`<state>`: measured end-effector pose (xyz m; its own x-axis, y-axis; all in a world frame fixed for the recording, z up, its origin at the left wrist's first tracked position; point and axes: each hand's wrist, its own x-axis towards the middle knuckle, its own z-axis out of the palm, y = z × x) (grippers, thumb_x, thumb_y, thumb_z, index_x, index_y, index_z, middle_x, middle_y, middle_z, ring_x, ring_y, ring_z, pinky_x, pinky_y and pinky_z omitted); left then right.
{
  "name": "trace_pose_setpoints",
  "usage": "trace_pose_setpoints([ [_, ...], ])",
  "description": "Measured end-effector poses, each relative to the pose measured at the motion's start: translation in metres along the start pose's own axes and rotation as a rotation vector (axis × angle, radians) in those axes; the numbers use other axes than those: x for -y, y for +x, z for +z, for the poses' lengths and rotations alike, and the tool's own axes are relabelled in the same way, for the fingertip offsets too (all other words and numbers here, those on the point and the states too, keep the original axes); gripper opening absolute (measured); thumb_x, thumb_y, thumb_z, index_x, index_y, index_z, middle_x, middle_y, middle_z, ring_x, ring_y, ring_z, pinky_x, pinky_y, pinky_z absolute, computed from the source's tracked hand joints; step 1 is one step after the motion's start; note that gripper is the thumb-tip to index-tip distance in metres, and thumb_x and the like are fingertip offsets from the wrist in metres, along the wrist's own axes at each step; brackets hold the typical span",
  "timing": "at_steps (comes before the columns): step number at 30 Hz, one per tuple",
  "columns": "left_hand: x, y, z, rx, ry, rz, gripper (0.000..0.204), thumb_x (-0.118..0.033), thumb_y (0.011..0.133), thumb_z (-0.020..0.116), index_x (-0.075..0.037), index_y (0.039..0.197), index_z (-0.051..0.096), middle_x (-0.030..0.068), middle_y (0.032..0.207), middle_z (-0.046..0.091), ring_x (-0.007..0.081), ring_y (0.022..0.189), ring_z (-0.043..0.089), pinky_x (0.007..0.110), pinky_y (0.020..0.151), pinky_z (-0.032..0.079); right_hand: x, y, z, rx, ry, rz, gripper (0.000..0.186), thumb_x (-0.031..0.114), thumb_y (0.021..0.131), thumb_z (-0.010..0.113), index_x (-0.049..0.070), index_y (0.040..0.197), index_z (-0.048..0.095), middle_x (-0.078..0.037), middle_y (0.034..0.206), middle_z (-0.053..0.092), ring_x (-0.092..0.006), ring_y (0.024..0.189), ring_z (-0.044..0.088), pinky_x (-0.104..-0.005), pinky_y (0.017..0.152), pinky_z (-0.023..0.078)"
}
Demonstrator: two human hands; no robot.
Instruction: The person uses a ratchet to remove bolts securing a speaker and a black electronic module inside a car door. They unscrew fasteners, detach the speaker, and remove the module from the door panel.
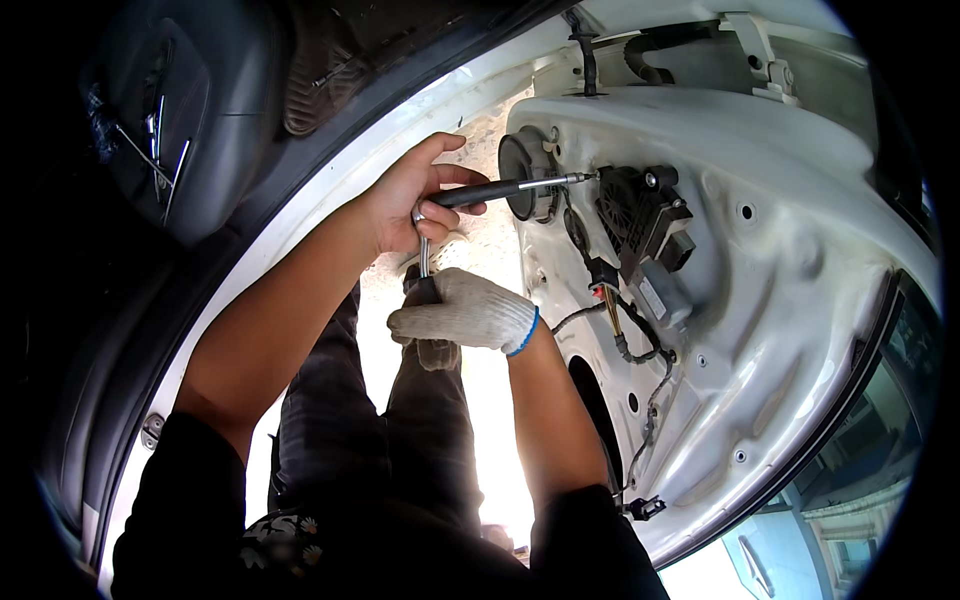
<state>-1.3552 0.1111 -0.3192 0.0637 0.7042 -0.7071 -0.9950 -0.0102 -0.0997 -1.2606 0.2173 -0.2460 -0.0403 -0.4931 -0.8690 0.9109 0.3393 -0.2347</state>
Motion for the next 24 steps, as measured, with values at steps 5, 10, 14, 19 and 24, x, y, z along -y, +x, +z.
trace_pose_setpoints([
  [5, 0.044, 0.005, 0.009, -0.153, 0.904, 0.770, 0.037, -0.036, 0.084, 0.066, -0.006, 0.105, 0.059, 0.0090, 0.074, 0.062, 0.0152, 0.045, 0.052, 0.028, 0.044, 0.045, -0.023, 0.046, -0.039, -0.270, -0.396, -0.246, 0.043, 0.039, 0.076, 0.070, 0.000, 0.095, 0.068, -0.015, 0.082, 0.068, -0.0228, 0.081, 0.066, -0.0341, 0.074, 0.052],
  [10, 0.058, 0.011, 0.008, -0.362, 1.570, 1.409, 0.031, -0.024, 0.077, 0.073, -0.008, 0.101, 0.062, 0.0109, 0.083, 0.067, 0.0296, 0.072, 0.068, 0.034, 0.064, 0.055, -0.027, 0.115, -0.064, -0.748, -0.581, -0.441, 0.036, 0.035, 0.081, 0.068, 0.001, 0.094, 0.069, -0.013, 0.079, 0.068, -0.0210, 0.073, 0.065, -0.0327, 0.068, 0.052],
  [14, 0.003, -0.003, 0.005, -0.048, 0.210, 0.096, 0.045, -0.043, 0.087, 0.060, -0.002, 0.104, 0.059, 0.0097, 0.078, 0.063, 0.0095, 0.039, 0.043, 0.021, 0.037, 0.035, -0.011, 0.019, -0.006, -0.092, -0.247, -0.052, 0.031, 0.032, 0.085, 0.066, 0.002, 0.093, 0.069, -0.011, 0.077, 0.068, -0.0195, 0.067, 0.064, -0.0316, 0.063, 0.052],
  [19, 0.029, 0.003, 0.018, -0.190, 0.670, 0.448, 0.037, -0.035, 0.086, 0.064, -0.002, 0.104, 0.059, 0.0079, 0.078, 0.062, 0.0075, 0.043, 0.043, 0.022, 0.038, 0.035, -0.008, 0.025, -0.022, -0.029, -0.326, -0.289, 0.026, 0.025, 0.084, 0.064, 0.000, 0.089, 0.070, -0.008, 0.076, 0.069, -0.0171, 0.067, 0.065, -0.0287, 0.062, 0.053],
  [24, 0.054, 0.014, 0.009, -0.399, 1.572, 1.419, 0.030, -0.024, 0.076, 0.073, -0.009, 0.100, 0.065, 0.0091, 0.078, 0.063, 0.0283, 0.069, 0.067, 0.036, 0.060, 0.055, -0.022, 0.118, -0.073, -0.761, -0.604, -0.443, 0.030, 0.031, 0.082, 0.064, 0.003, 0.093, 0.070, -0.012, 0.085, 0.068, -0.0211, 0.075, 0.065, -0.0318, 0.067, 0.052],
])
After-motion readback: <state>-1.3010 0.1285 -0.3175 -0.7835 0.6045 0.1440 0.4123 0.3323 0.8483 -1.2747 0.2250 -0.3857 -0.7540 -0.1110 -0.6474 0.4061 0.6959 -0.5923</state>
